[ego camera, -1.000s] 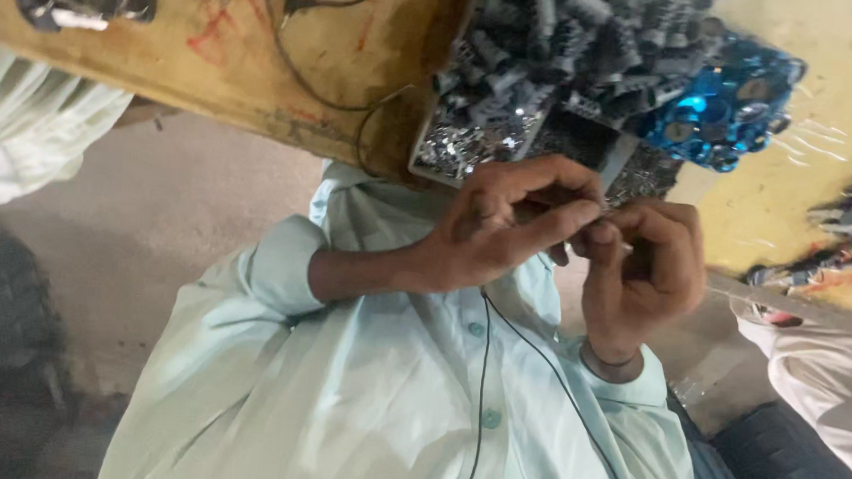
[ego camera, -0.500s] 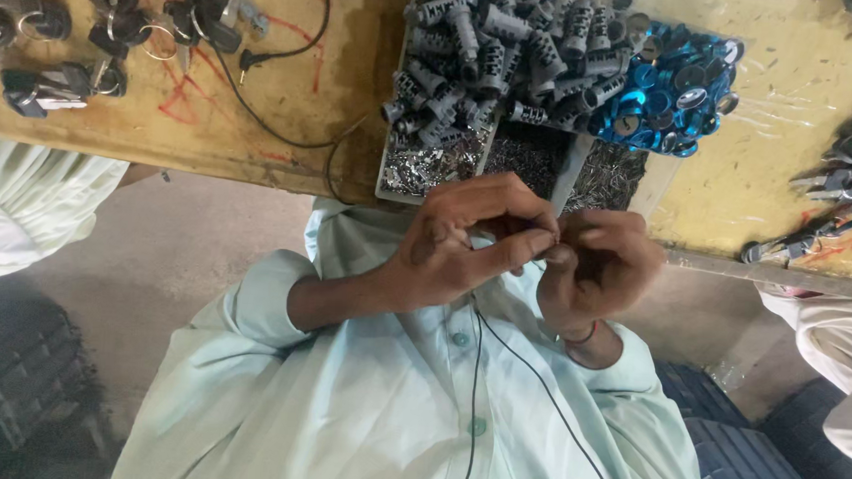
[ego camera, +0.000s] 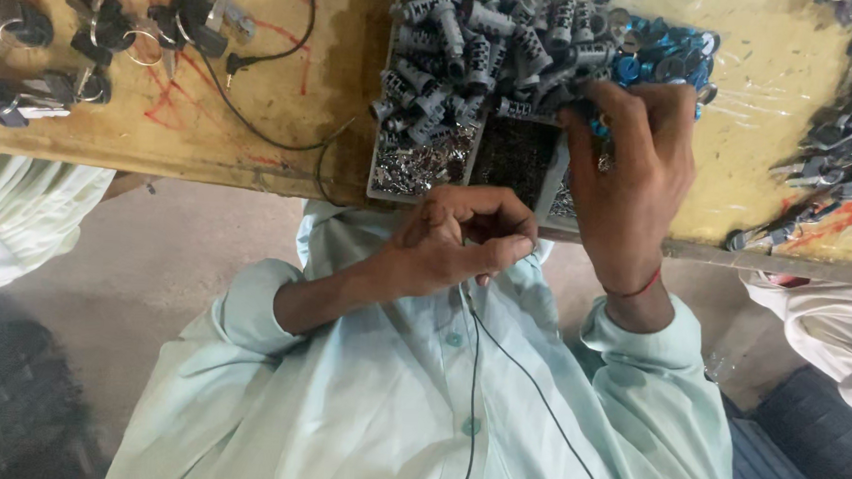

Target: The person sits at a workbench assembling padlock components. They pick small metal pins and springs from a compartment tray, insert them into blue and gray padlock cylinder bodies by hand, press the parts into place, and set finished cylinders on the bench.

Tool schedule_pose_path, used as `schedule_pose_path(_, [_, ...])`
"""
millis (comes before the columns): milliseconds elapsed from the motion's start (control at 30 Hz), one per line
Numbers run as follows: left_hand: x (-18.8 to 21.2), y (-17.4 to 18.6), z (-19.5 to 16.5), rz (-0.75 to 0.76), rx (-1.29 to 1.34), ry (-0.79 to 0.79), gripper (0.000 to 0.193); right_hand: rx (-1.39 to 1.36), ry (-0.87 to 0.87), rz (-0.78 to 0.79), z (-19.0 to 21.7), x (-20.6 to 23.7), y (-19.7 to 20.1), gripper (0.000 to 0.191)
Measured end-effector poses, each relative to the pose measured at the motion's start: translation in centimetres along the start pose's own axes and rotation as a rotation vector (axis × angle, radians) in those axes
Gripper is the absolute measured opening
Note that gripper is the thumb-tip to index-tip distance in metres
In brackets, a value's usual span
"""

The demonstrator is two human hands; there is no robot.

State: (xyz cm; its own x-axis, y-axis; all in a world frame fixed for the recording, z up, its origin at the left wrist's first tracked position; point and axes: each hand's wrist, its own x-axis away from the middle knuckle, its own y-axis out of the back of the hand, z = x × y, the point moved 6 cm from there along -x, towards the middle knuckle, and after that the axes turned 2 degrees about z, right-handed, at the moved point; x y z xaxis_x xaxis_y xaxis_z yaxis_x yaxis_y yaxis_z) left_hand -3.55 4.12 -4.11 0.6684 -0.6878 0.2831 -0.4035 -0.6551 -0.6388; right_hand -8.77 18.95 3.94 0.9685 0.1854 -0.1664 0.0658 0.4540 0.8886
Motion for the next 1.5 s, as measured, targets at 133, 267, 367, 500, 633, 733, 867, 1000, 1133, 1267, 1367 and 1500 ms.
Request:
schedule_pose_path(133, [-0.1,0.8,-1.6,-0.082,-0.234,-0.165,0.022,-0.109,0.094,0.009,0.2,0.8,0.5,0.027])
schedule_pose_path(267, [-0.3,0.7,-2.2,-0.043,-0.225,-0.183,0.019,-0.183,-0.059,0.09,-1.0,2.1,-0.1,0.02])
schedule_pose_path(367, [0.4,0.5,-2.8,-0.027,-0.342,-0.234,0.015,-0.163,-0.078,0.126,-0.9,2.6,-0.1,0.019])
schedule_pose_path(500, [1.5,1.8,-2.4,-0.052,-0.151,-0.122,0.012,-0.071,0.002,0.237,0.4,2.5,-1.2,0.02])
schedule_pose_path(633, [1.7,2.0,-2.2,-0.05,-0.178,-0.102,0.011,0.071,0.132,0.332,1.4,2.1,-3.1,0.03])
schedule_pose_path(733, [1.6,1.9,-3.3,-0.099,-0.345,-0.259,0.013,0.02,0.112,0.325,0.7,2.4,-2.8,0.028])
schedule_pose_path(867, [0.9,1.2,-3.5,-0.031,-0.333,-0.262,0.014,-0.358,-0.008,0.419,-0.5,4.1,-2.3,0.026])
schedule_pose_path(1000, [0.6,0.4,-3.0,0.116,0.049,-0.176,0.016,-0.998,-0.266,0.244,-1.6,5.4,-2.5,0.034])
schedule_pose_path(1133, [0.5,0.6,-1.8,-0.026,0.073,-0.031,0.019,-0.921,-0.193,0.183,-0.9,5.8,-2.6,0.028])
schedule_pose_path(1267, [1.0,1.0,-1.7,-0.223,-0.053,-0.026,0.022,-0.556,0.032,0.075,0.3,5.7,-1.1,0.029])
schedule_pose_path(1367, [0.9,0.8,-1.8,-0.23,-0.128,-0.049,0.022,-0.5,0.065,0.031,0.4,5.6,-0.9,0.028])
schedule_pose_path(1500, [1.2,0.7,-2.1,-0.288,-0.24,-0.096,0.023,-0.493,0.141,-0.021,0.3,5.5,-1.1,0.028])
